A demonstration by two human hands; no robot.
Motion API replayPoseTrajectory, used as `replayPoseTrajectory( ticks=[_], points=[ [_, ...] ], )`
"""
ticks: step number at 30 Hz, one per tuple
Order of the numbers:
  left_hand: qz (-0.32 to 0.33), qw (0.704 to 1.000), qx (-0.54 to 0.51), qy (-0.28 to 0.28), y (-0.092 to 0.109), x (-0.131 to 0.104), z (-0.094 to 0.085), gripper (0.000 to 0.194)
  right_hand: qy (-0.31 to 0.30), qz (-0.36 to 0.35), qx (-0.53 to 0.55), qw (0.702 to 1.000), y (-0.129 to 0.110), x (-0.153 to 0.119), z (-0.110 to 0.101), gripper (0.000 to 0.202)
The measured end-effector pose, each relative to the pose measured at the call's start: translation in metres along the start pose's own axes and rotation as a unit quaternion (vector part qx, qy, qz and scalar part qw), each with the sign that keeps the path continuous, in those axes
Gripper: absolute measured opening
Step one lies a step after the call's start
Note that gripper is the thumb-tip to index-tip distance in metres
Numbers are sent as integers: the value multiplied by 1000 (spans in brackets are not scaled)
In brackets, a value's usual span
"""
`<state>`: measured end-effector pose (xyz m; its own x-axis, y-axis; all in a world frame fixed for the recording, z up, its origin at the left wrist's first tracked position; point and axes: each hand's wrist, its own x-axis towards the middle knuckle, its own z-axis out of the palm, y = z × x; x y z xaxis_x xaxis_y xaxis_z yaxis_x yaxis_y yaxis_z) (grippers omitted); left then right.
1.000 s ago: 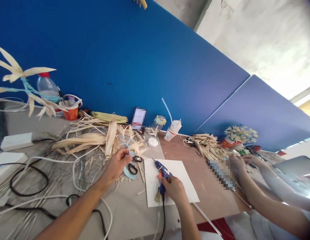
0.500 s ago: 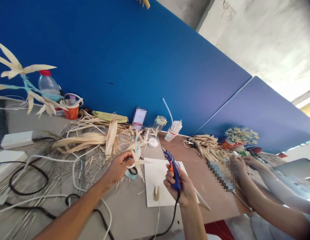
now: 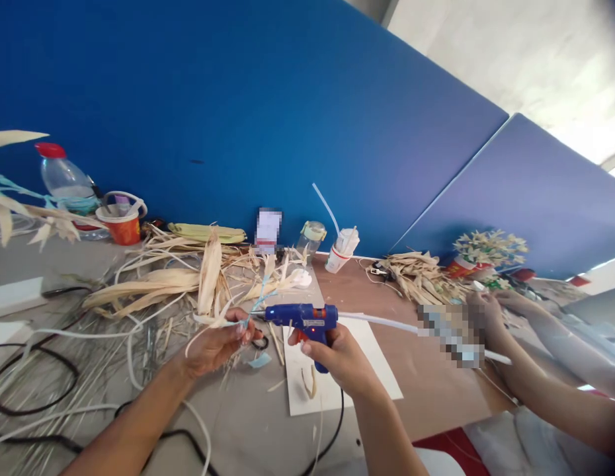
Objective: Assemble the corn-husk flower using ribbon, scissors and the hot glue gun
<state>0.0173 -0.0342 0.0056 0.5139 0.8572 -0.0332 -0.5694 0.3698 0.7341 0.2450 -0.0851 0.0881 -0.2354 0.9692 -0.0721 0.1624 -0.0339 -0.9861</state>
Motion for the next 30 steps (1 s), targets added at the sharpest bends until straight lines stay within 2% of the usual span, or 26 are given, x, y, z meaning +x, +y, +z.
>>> replayPoseTrajectory(
  ticks=[4, 12, 21, 30],
  points=[
    [-7, 1000, -5, 11, -4, 1, -7, 19, -22, -3, -76, 997, -5, -3, 4, 24],
    [-7, 999, -34, 5, -4, 0, -6, 23, 15, -17, -178, 984, -11, -11, 8, 13],
    [-11, 999, -33, 5, 1, 0, 6, 25, 34, -33, -216, 975, -13, -15, 13, 16],
    [-13, 999, -8, 44, 2, 1, 7, 24, 59, -65, -249, 964, -8, -21, 19, 27]
  ],
)
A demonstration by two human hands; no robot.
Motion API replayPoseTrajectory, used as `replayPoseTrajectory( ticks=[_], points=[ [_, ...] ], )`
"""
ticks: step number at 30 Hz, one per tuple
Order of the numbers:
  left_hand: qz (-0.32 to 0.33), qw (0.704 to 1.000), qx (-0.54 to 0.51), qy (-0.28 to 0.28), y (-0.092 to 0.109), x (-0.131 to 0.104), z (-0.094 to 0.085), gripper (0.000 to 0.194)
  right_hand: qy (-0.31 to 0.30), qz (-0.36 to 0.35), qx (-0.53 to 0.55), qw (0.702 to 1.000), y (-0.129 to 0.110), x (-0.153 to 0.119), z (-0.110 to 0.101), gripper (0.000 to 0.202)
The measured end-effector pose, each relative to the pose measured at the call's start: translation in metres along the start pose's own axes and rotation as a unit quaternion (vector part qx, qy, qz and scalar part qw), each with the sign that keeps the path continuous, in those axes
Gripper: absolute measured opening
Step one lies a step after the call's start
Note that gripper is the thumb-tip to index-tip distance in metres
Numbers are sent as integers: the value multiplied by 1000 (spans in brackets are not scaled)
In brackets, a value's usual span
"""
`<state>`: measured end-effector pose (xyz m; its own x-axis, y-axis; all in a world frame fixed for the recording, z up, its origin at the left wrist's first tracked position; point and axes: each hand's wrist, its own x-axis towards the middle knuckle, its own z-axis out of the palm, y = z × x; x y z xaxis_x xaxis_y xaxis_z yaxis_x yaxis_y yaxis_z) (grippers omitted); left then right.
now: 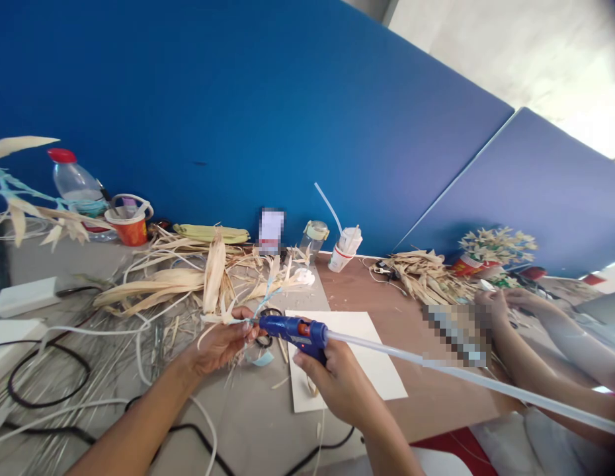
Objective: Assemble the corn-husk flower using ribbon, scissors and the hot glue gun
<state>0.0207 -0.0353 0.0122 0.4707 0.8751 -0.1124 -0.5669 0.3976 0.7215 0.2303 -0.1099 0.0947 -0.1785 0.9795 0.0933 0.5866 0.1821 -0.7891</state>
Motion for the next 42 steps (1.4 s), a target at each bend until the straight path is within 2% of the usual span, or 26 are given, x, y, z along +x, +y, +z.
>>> replayPoseTrajectory(
  ticks=[7, 13, 18, 28, 42],
  points=[
    [-5, 1000, -5, 8, 3, -1, 6, 28, 10, -1, -10, 1000, 2, -2, 1, 32],
    [-12, 1000, -22, 13, 1, 0, 0, 24, -2, -5, -20, 1000, 4, -3, 3, 35],
    [-25, 999, -35, -6, 0, 0, -1, 24, -7, -1, -35, 999, 4, -3, 2, 33],
    [-17, 1000, 7, -7, -2, 0, -4, 17, 2, 10, -38, 999, 6, -5, 3, 33],
    [4, 1000, 8, -17, -3, 1, -6, 17, 18, 12, -39, 999, 13, -9, 7, 36]
  ],
)
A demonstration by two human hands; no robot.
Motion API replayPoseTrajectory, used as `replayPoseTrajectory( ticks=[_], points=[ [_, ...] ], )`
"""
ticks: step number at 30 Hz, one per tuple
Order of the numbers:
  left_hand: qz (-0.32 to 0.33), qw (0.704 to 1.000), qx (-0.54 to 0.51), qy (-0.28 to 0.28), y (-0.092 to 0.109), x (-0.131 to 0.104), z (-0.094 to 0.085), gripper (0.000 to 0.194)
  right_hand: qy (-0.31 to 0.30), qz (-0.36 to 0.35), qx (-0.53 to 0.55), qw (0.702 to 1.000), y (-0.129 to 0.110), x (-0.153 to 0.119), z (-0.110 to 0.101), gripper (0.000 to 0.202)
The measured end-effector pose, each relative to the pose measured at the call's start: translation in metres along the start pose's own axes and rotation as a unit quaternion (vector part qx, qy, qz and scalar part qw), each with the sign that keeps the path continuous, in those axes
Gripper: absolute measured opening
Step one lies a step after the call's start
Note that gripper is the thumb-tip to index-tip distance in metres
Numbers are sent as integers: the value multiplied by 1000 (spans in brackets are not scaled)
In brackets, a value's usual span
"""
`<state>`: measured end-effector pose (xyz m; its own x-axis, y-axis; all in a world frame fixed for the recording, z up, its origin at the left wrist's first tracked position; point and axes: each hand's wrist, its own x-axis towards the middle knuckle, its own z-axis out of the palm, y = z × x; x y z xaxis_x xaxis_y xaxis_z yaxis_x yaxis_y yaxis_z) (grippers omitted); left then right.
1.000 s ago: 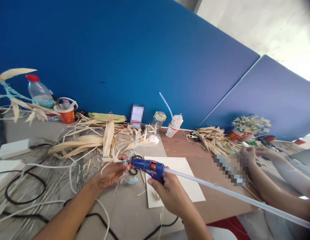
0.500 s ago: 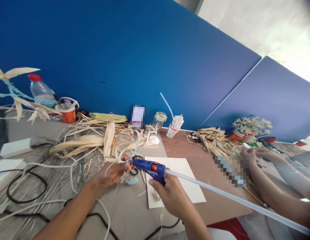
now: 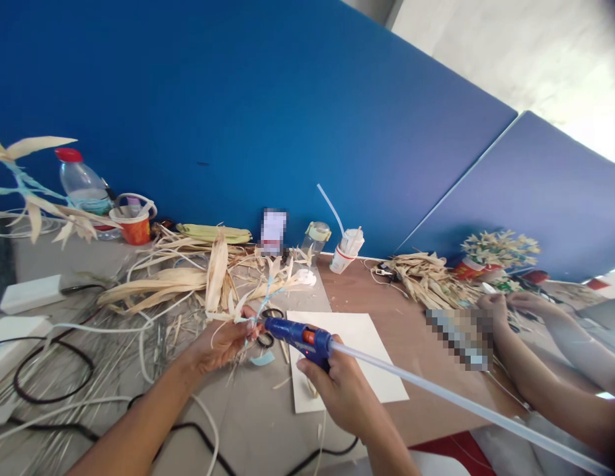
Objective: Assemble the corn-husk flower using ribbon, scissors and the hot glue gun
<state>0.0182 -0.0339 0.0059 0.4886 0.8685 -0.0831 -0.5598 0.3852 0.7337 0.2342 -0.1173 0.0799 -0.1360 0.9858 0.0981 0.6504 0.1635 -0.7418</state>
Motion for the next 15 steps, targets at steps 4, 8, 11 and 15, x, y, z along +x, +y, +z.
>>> replayPoseTrajectory(
  ticks=[4, 8, 11, 15],
  points=[
    [-9, 1000, 8, 3, -1, 0, -1, 17, 24, -21, 11, 999, 0, 1, 1, 32],
    [-5, 1000, 27, 9, -1, -1, -1, 17, 15, -27, -12, 999, -1, 2, 1, 30],
    [2, 999, 39, 21, 1, -1, 3, 20, 8, -16, -16, 1000, -1, 1, -1, 29],
    [-5, 999, 45, 23, 7, 0, 11, 22, 6, 2, -6, 1000, 0, 0, -4, 28]
  ],
)
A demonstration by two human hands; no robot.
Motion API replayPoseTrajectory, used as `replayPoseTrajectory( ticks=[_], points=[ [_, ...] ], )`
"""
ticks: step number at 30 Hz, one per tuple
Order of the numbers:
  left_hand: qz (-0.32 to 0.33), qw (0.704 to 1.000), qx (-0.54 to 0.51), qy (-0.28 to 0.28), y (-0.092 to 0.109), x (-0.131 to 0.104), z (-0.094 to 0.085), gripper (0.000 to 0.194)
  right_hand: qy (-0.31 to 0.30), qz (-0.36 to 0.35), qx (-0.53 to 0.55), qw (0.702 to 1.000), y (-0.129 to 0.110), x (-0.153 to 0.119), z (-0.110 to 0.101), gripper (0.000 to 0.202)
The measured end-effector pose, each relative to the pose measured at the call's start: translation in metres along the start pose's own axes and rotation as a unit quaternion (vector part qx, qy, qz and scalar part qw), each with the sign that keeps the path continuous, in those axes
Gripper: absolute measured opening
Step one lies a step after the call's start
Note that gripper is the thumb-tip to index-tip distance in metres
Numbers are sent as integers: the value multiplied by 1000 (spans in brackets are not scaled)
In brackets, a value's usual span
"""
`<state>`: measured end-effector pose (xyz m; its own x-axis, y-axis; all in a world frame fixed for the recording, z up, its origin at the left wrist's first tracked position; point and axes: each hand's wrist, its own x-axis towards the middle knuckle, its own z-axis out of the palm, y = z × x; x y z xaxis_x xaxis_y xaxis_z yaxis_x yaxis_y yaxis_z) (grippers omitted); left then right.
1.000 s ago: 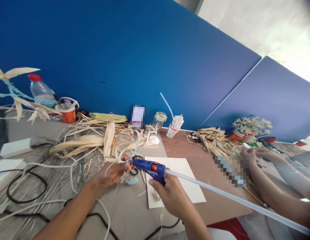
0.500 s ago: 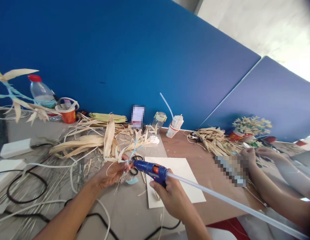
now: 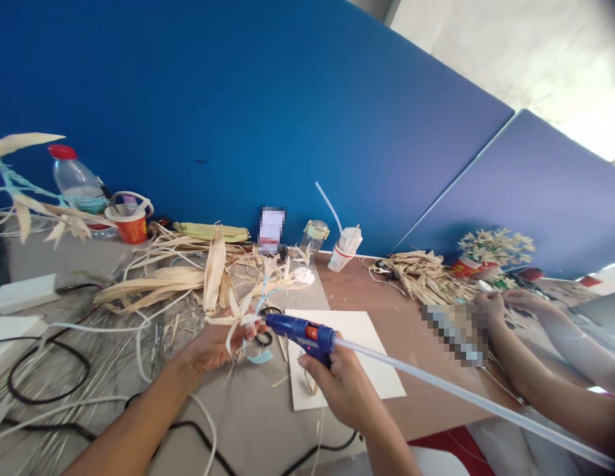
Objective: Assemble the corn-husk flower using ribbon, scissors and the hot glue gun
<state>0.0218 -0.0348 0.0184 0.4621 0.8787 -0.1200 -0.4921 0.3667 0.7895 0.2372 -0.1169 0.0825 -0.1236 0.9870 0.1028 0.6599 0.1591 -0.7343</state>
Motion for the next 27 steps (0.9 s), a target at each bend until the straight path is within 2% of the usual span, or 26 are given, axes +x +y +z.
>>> replayPoseTrajectory(
  ticks=[4, 8, 11, 14, 18, 27],
  points=[
    [8, 1000, -1, -15, 1, 0, 2, 19, 5, 18, 5, 1000, 0, 1, -4, 25],
    [2, 999, -25, 19, -4, 1, -2, 30, 22, 47, 0, 999, 0, 1, -9, 28],
    [9, 999, -35, 33, -7, 3, -5, 24, 30, 54, 3, 998, 0, 1, -10, 29],
    [15, 998, -49, 37, -10, 5, -9, 20, 17, 52, 1, 999, 0, 2, -10, 28],
    [27, 997, -69, 33, -11, 7, -13, 25, 0, 57, 10, 998, 0, 3, -9, 29],
    [43, 995, -92, 22, -1, 6, -4, 20, -1, 57, 16, 998, -3, 2, -9, 30]
  ],
)
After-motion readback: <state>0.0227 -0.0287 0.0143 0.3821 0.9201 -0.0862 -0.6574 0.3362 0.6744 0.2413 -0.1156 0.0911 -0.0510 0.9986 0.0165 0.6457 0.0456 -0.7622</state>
